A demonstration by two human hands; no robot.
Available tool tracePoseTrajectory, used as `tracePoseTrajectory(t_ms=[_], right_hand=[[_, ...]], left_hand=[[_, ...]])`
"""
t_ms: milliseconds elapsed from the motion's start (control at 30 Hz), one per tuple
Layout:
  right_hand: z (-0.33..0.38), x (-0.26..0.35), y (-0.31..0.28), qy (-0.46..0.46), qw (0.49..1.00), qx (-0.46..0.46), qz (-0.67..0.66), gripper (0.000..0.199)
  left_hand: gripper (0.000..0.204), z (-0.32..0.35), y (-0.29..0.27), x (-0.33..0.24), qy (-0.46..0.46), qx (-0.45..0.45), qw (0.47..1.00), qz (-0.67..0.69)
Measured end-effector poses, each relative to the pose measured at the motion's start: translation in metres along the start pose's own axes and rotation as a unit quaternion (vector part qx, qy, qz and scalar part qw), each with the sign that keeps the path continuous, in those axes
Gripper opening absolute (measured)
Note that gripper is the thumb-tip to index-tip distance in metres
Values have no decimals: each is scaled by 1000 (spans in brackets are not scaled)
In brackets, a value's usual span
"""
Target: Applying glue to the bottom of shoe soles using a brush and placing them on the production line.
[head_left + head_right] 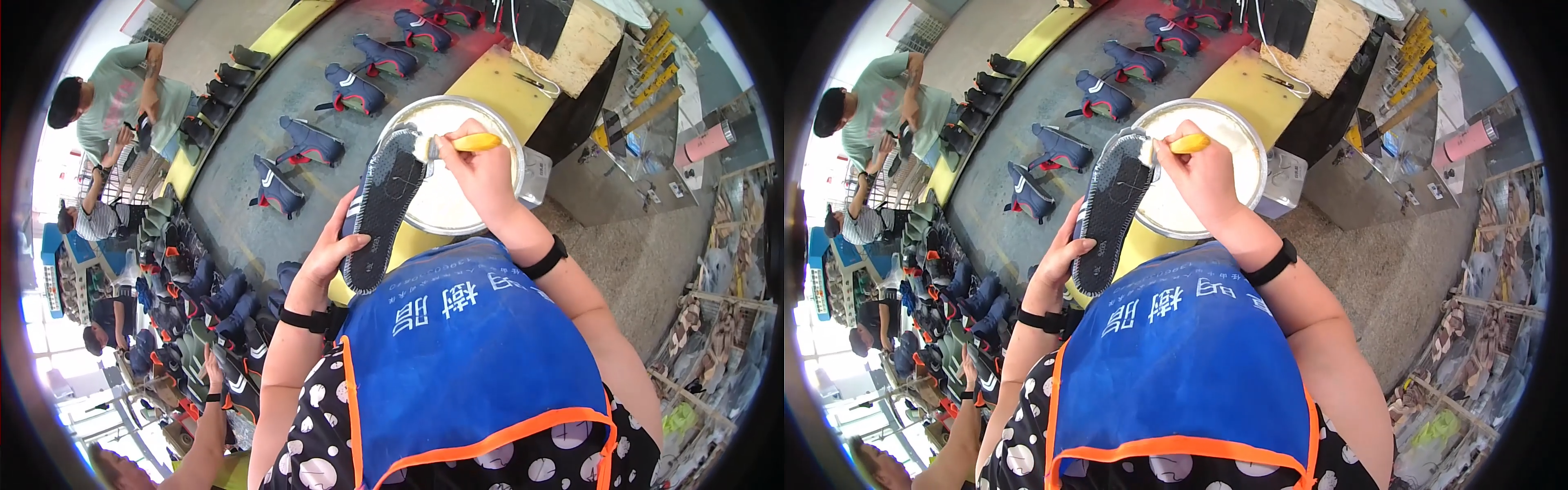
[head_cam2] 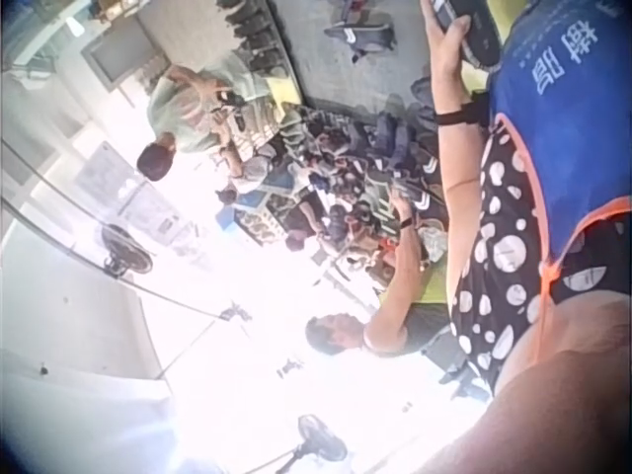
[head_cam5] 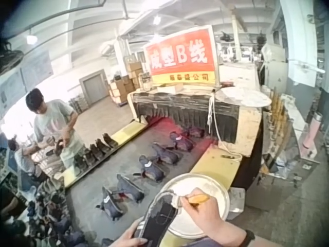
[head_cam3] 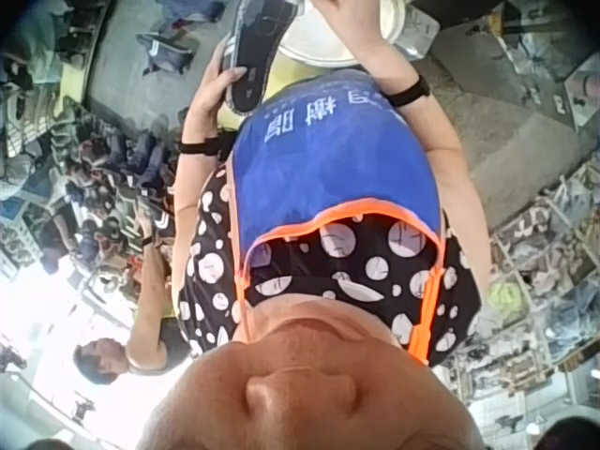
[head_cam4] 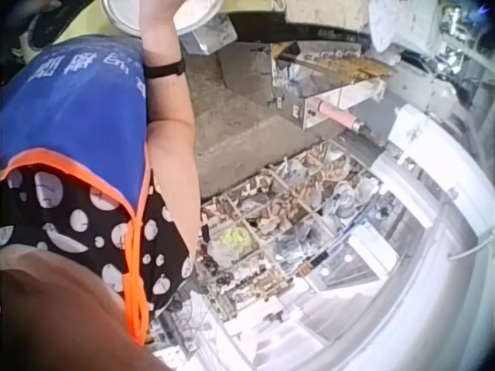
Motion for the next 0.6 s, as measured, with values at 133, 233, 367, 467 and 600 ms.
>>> tracePoseTrajectory(t_ms=[133,233,367,467,600], right_hand=[[20,0,20,3,999,45,-1,22],[36,-1,36,34,992,98,-72,20],[34,-8,40,55,986,124,-97,20],[7,-10,19,46,995,88,-13,18],[-26,-28,-7,32,993,45,100,20]], left_hand=[[89,-1,-4,8,1,-6,998,61],[89,2,-4,8,-6,-22,998,66],[89,3,-2,1,4,-17,999,32],[91,5,1,-12,9,-10,1000,-26],[94,5,11,-22,14,26,995,-92]])
Point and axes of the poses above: each hand's wrist, its own z-axis away from the middle knuckle, its own y-axis out of the palm, x = y × z, the point moved 10 cm from there along -z, towards the middle knuckle, and after that the axes turned 11 degrees about x, right-handed, at the moved point
